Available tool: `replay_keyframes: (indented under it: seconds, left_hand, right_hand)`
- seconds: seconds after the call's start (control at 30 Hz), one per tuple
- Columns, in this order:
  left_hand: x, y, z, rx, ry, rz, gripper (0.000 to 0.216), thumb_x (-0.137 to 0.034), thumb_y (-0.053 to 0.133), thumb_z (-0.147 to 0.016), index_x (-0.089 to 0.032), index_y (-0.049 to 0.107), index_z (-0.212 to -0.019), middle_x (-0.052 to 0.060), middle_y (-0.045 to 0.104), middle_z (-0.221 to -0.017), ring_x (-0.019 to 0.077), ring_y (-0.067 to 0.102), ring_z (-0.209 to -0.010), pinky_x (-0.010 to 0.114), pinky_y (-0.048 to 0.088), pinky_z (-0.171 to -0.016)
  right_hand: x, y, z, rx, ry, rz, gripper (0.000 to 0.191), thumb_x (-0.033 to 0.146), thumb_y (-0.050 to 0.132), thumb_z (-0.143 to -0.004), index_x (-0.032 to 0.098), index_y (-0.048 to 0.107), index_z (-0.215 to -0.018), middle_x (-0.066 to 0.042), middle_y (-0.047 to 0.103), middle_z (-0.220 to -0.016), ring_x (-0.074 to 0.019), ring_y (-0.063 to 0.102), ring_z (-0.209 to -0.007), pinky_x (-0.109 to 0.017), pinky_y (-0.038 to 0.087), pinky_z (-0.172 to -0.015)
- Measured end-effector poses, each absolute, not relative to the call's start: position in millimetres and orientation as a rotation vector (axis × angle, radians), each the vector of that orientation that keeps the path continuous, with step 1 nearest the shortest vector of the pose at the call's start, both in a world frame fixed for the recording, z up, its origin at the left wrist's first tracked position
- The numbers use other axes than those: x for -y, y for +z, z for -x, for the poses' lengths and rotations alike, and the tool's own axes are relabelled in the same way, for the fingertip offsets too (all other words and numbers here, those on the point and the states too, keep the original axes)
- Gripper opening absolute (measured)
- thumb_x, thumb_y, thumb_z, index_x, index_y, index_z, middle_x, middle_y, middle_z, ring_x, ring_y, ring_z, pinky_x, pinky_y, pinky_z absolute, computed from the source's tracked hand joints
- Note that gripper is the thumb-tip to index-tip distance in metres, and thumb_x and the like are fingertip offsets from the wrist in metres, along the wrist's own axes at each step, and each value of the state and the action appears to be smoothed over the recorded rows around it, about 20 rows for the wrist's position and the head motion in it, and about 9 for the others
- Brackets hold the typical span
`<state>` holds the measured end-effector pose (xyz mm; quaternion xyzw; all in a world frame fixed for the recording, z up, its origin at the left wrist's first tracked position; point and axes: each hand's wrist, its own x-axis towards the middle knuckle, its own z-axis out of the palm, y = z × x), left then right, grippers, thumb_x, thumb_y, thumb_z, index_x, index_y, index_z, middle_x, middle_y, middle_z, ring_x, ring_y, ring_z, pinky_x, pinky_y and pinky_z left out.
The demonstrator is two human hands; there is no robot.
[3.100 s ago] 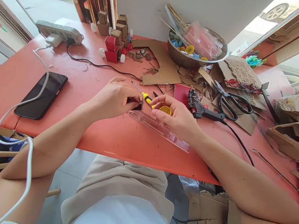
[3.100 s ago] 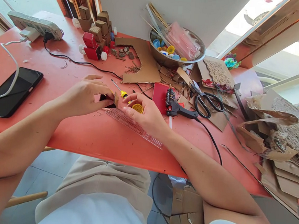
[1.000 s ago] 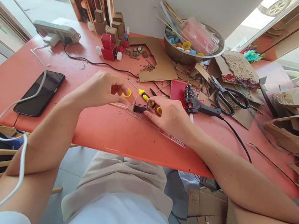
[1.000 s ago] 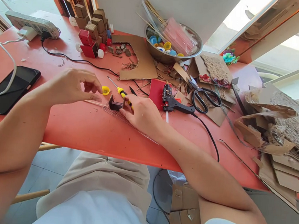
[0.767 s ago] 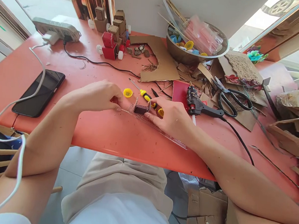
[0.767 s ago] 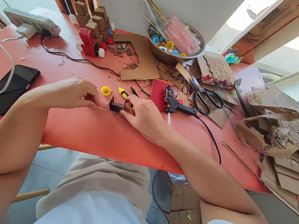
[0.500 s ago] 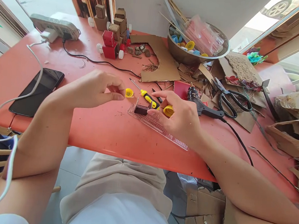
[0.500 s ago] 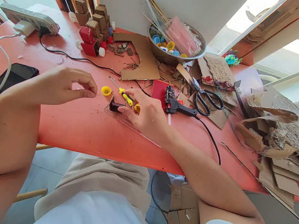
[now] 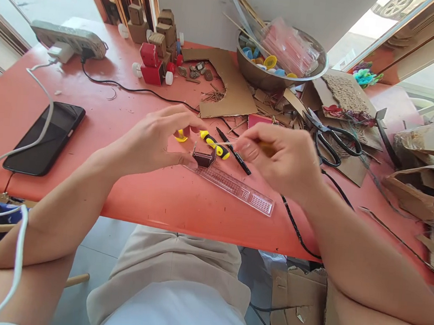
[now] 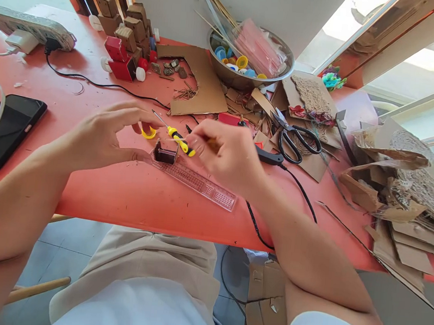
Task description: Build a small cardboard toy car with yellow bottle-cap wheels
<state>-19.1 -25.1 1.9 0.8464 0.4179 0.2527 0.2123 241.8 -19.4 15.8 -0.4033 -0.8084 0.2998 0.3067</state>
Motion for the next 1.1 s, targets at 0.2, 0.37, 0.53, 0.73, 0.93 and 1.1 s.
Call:
replay_keyframes:
  seconds: [0.2, 0.37, 0.53, 0.73, 0.93, 1.1]
  left_hand:
    - [19.3, -11.6, 20.7, -1.223, 0.570, -2.275, 0.033, -0.031, 0.069, -0.086, -0.024, 0.078, -0.117, 0.005, 0.082, -0.106, 0.0242, 0.075, -0.098, 0.037, 0.060, -0.094]
    - [14.6, -4.0, 26.8, -1.146, 0.807, -1.939, 0.030, -0.037, 0.077, -0.080, -0.026, 0.080, -0.108, 0.005, 0.083, -0.108, 0.0234, 0.078, -0.097, 0.038, 0.064, -0.094]
    - [12.6, -0.2, 31.3, -1.129, 0.975, -1.764, 0.034, -0.039, 0.083, -0.075, -0.027, 0.079, -0.106, 0.007, 0.084, -0.107, 0.0274, 0.080, -0.101, 0.042, 0.066, -0.093]
    - [12.9, -2.6, 33.1, -1.117, 0.974, -1.791, 0.041, -0.050, 0.084, -0.079, -0.026, 0.078, -0.112, 0.009, 0.084, -0.113, 0.0296, 0.080, -0.107, 0.044, 0.067, -0.094]
    - [13.5, 1.7, 29.3, -1.098, 1.049, -1.669, 0.047, -0.049, 0.092, -0.068, -0.019, 0.080, -0.102, 0.011, 0.085, -0.103, 0.0286, 0.081, -0.099, 0.042, 0.068, -0.089]
    - [13.8, 0.4, 27.6, -1.114, 1.092, -1.671, 0.031, -0.034, 0.090, -0.067, -0.024, 0.082, -0.095, 0.005, 0.085, -0.096, 0.0242, 0.081, -0.092, 0.035, 0.068, -0.086]
  right_hand:
    - [-7.8, 31.7, -268.1, 1.930, 0.937, 1.156, 0.028, 0.047, 0.081, -0.087, 0.023, 0.072, -0.075, 0.003, 0.053, -0.054, -0.0098, 0.042, -0.047, -0.029, 0.033, -0.047]
    - [-3.8, 27.8, -265.7, 1.862, 0.897, 1.128, 0.028, 0.047, 0.081, -0.087, 0.023, 0.073, -0.074, 0.004, 0.049, -0.053, -0.0096, 0.040, -0.046, -0.027, 0.028, -0.042]
    - [8.1, 31.6, -258.4, 1.896, 0.821, 1.081, 0.030, 0.049, 0.077, -0.089, 0.024, 0.071, -0.074, 0.004, 0.053, -0.054, -0.0094, 0.040, -0.043, -0.027, 0.028, -0.039]
    - [12.2, 37.9, -253.5, 1.903, 0.836, 1.057, 0.029, 0.044, 0.078, -0.085, 0.023, 0.068, -0.068, 0.003, 0.057, -0.055, -0.0101, 0.047, -0.047, -0.027, 0.035, -0.044]
    - [9.4, 33.7, -255.7, 1.882, 0.880, 1.089, 0.026, 0.043, 0.078, -0.084, 0.022, 0.070, -0.070, 0.005, 0.056, -0.050, -0.0090, 0.045, -0.040, -0.025, 0.033, -0.039]
    - [12.5, 31.3, -256.2, 1.978, 0.656, 1.051, 0.022, 0.040, 0.077, -0.089, 0.025, 0.074, -0.073, 0.001, 0.068, -0.059, -0.0135, 0.058, -0.048, -0.028, 0.043, -0.045]
